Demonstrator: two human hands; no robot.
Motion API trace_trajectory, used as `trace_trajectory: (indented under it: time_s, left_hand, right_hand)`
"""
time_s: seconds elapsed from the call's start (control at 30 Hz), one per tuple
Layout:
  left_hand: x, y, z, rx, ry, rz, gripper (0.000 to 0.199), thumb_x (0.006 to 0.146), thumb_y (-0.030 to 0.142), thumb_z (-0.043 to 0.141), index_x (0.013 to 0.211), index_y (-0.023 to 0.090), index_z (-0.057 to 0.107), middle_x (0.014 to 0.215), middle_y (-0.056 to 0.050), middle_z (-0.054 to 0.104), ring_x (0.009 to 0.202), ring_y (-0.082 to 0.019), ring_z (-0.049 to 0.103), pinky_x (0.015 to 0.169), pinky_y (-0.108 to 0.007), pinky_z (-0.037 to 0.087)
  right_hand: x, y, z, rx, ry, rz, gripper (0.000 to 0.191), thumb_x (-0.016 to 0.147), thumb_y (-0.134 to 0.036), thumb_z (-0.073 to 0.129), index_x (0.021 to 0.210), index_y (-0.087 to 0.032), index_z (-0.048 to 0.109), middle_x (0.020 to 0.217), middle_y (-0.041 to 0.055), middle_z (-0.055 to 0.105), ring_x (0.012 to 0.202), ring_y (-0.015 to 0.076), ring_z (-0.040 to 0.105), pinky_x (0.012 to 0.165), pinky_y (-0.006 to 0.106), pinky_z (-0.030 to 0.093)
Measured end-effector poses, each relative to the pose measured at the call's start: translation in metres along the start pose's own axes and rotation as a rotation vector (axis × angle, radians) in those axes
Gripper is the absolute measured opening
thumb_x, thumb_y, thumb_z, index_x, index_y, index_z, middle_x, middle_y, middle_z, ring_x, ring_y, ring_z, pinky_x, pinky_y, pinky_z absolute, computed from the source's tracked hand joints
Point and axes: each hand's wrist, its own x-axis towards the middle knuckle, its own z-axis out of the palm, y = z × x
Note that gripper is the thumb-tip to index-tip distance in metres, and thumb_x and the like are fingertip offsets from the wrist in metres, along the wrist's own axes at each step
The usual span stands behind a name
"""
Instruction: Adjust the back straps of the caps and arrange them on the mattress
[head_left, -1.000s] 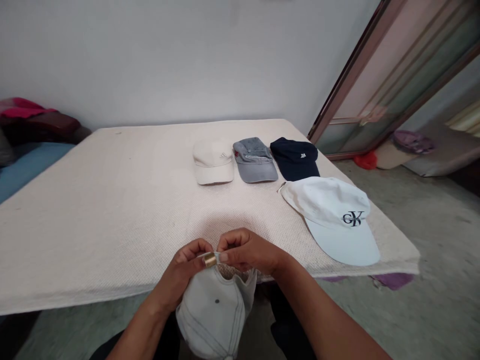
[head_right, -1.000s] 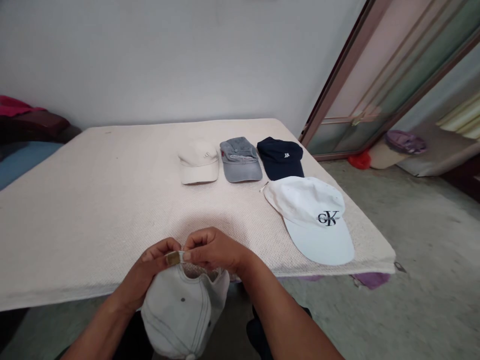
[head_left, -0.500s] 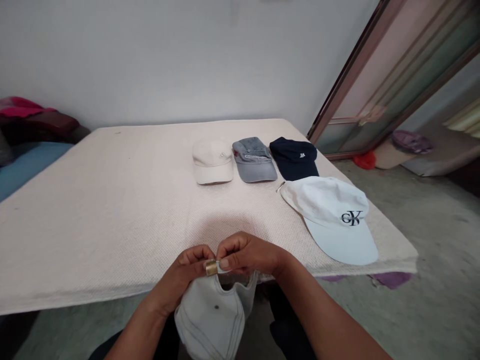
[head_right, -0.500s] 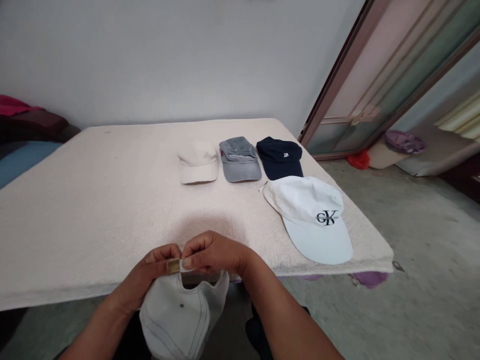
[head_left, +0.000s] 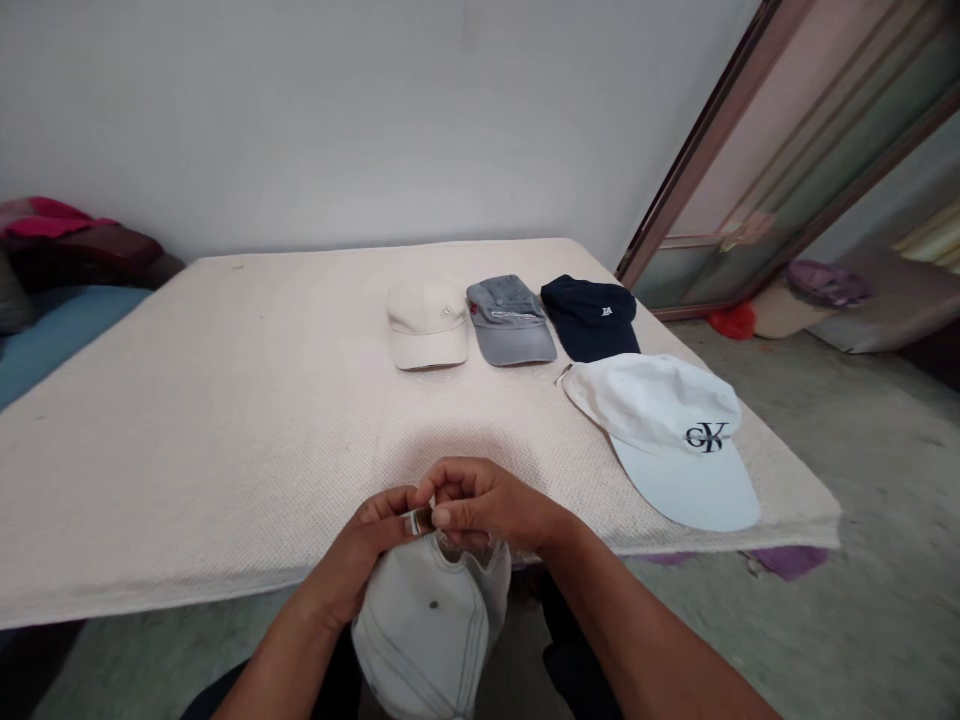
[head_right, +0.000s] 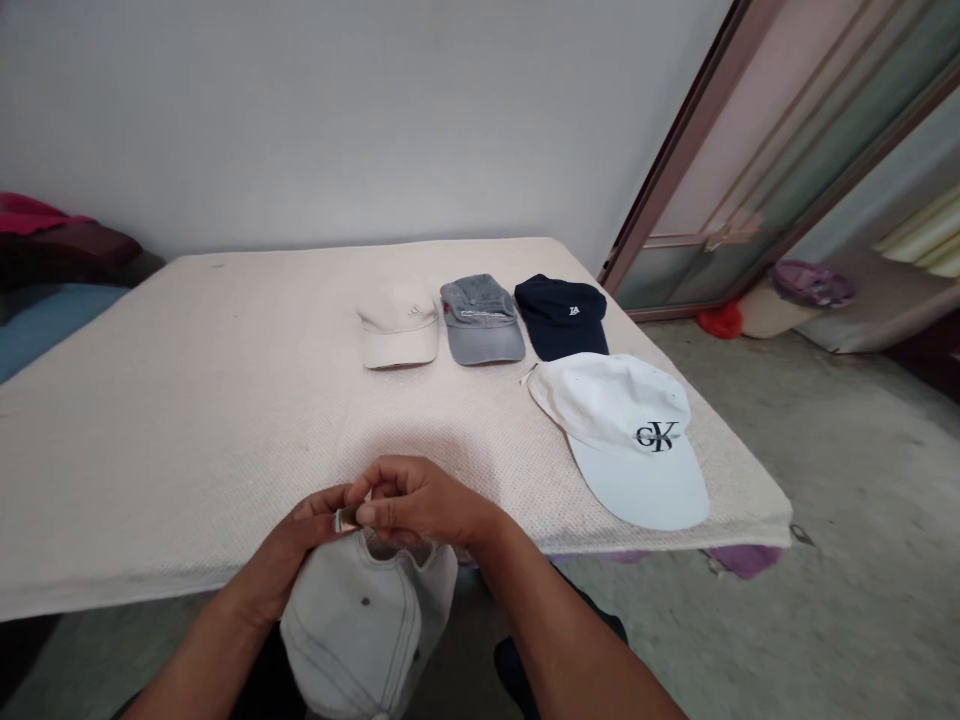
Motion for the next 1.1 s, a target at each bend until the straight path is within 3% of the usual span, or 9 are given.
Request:
trace_trajectory:
  time_s: [0.2, 0.43, 0.93, 1.1]
  left_hand:
    - [0.0, 0.002, -0.016, -0.109, 0.042, 0.087, 0.005, 0.07, 0.017, 0.065, 0.072, 0.015, 0.061, 0.065, -0.003, 0.064, 0.055, -0.013, 0.057, 0.053, -0.022, 0.041]
    - [-0.002, 0.004, -0.019, -0.087, 0.072, 0.041, 0.012, 0.065, 0.015, 0.07, 0.075, 0.014, 0.064, 0.062, -0.002, 0.064, 0.052, -0.011, 0.056, 0.051, -0.021, 0.041]
    - [-0.002, 0.0, -0.017, 0.013, -0.018, 0.033, 0.012, 0.068, 0.021, 0.068, 0.072, 0.013, 0.06, 0.059, -0.001, 0.057, 0.05, -0.009, 0.049, 0.05, -0.02, 0.035]
    - [-0.004, 0.001, -0.018, 0.012, 0.001, 0.009, 0.012, 0.067, 0.018, 0.068, 0.07, 0.014, 0.058, 0.057, 0.001, 0.054, 0.047, -0.007, 0.045, 0.047, -0.019, 0.032]
  right_hand:
    - [-0.01, -0.013, -0.012, -0.17, 0.081, 0.004, 0.028, 0.084, -0.039, 0.053, 0.089, -0.012, 0.058, 0.073, 0.0027, 0.06, 0.059, 0.009, 0.055, 0.056, 0.022, 0.043]
    - [-0.008, -0.003, -0.011, -0.088, 0.093, 0.044, 0.022, 0.078, -0.033, 0.062, 0.072, -0.013, 0.056, 0.051, -0.005, 0.049, 0.042, 0.0035, 0.038, 0.042, 0.017, 0.029]
    - [-0.003, 0.008, -0.001, 0.167, 0.041, 0.053, 0.015, 0.075, -0.026, 0.065, 0.08, -0.013, 0.059, 0.048, -0.0071, 0.046, 0.039, 0.0025, 0.032, 0.039, 0.016, 0.023]
    - [-0.003, 0.006, -0.001, 0.097, 0.027, 0.05, 0.016, 0.075, -0.025, 0.066, 0.082, -0.014, 0.057, 0.051, -0.0062, 0.05, 0.04, 0.003, 0.036, 0.039, 0.016, 0.026]
